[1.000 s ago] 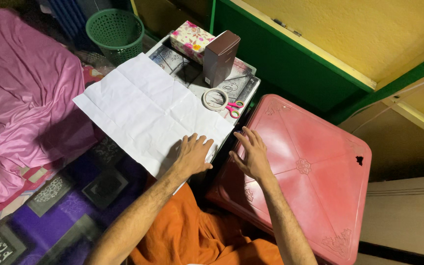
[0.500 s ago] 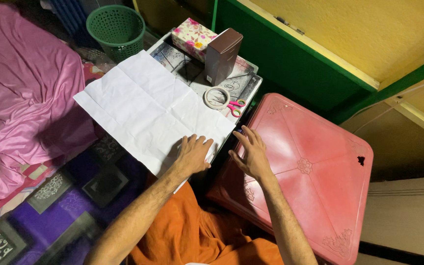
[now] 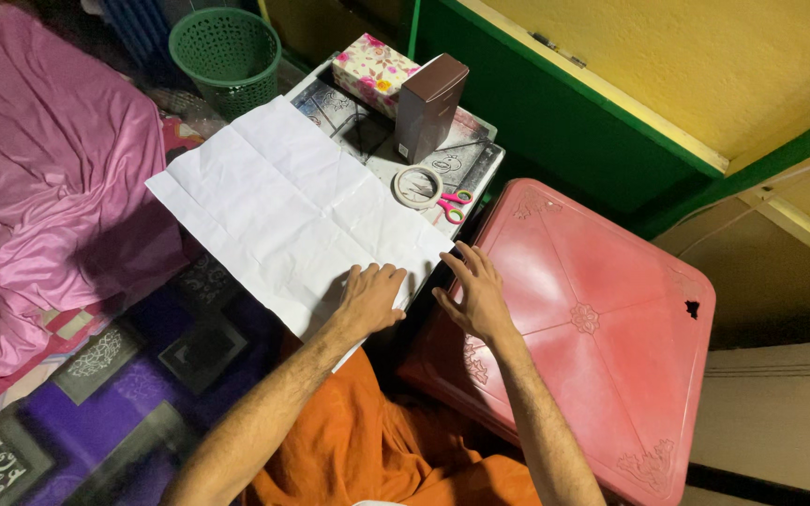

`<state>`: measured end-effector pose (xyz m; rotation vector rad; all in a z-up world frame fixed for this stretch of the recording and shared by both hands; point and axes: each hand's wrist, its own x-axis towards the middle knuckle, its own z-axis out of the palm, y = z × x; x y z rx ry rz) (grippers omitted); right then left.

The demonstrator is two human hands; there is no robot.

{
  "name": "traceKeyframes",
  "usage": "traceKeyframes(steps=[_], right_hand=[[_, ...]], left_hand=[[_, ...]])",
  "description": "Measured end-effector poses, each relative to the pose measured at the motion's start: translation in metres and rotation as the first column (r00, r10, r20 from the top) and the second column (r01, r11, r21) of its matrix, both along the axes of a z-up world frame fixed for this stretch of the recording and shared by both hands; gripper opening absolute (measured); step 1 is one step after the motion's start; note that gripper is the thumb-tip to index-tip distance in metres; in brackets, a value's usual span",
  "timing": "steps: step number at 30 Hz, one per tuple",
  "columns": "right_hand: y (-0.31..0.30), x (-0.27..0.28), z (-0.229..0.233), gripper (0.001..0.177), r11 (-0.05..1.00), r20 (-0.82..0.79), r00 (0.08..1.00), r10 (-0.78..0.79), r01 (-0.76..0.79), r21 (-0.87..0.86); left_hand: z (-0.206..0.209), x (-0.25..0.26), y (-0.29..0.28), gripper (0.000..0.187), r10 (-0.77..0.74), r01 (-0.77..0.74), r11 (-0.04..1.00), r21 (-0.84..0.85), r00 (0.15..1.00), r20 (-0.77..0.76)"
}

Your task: The person lays a sheet of white wrapping paper on a small table, places a rectangular box on it, and folds the floral-patterned paper around the box. They cut a piece of tape with scissors, apply tape to secure the paper, and continue folding and pressing the paper edges around the box.

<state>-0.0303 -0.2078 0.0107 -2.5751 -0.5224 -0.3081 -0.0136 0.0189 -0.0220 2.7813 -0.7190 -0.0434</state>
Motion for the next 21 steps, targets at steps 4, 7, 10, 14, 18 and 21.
traceKeyframes(steps=[4, 7, 10, 14, 18, 21], right_hand=[[0.004, 0.001, -0.001, 0.062, 1.000, -0.026, 1.000, 0.007, -0.007, 0.001], [0.005, 0.002, -0.002, 0.062, 1.000, -0.042, 0.999, 0.014, -0.014, -0.002], [0.007, 0.003, -0.006, 0.063, 1.000, -0.068, 0.998, 0.007, -0.007, -0.012], [0.010, 0.007, -0.015, 0.064, 0.999, -0.111, 0.994, 0.000, -0.005, -0.037], [0.012, 0.009, -0.022, 0.065, 0.998, -0.137, 0.991, -0.011, 0.003, -0.059], [0.015, 0.009, -0.022, 0.065, 0.998, -0.142, 0.990, -0.002, -0.008, -0.067]], left_hand=[[-0.001, 0.000, 0.002, 0.063, -0.012, 0.014, 0.997, -0.070, 1.000, 0.026], [-0.003, 0.001, -0.001, 0.055, -0.009, 0.008, 0.998, -0.064, 1.000, -0.011], [-0.008, -0.003, -0.004, 0.040, 0.002, -0.002, 0.999, -0.049, 1.000, 0.004], [-0.022, -0.009, -0.008, 0.026, -0.005, 0.013, 0.999, -0.053, 0.987, 0.159], [-0.034, -0.009, -0.008, 0.011, -0.022, 0.064, 0.990, -0.128, 0.952, 0.305], [-0.032, -0.008, -0.005, 0.009, 0.010, 0.035, 0.989, -0.142, 0.953, 0.304]])
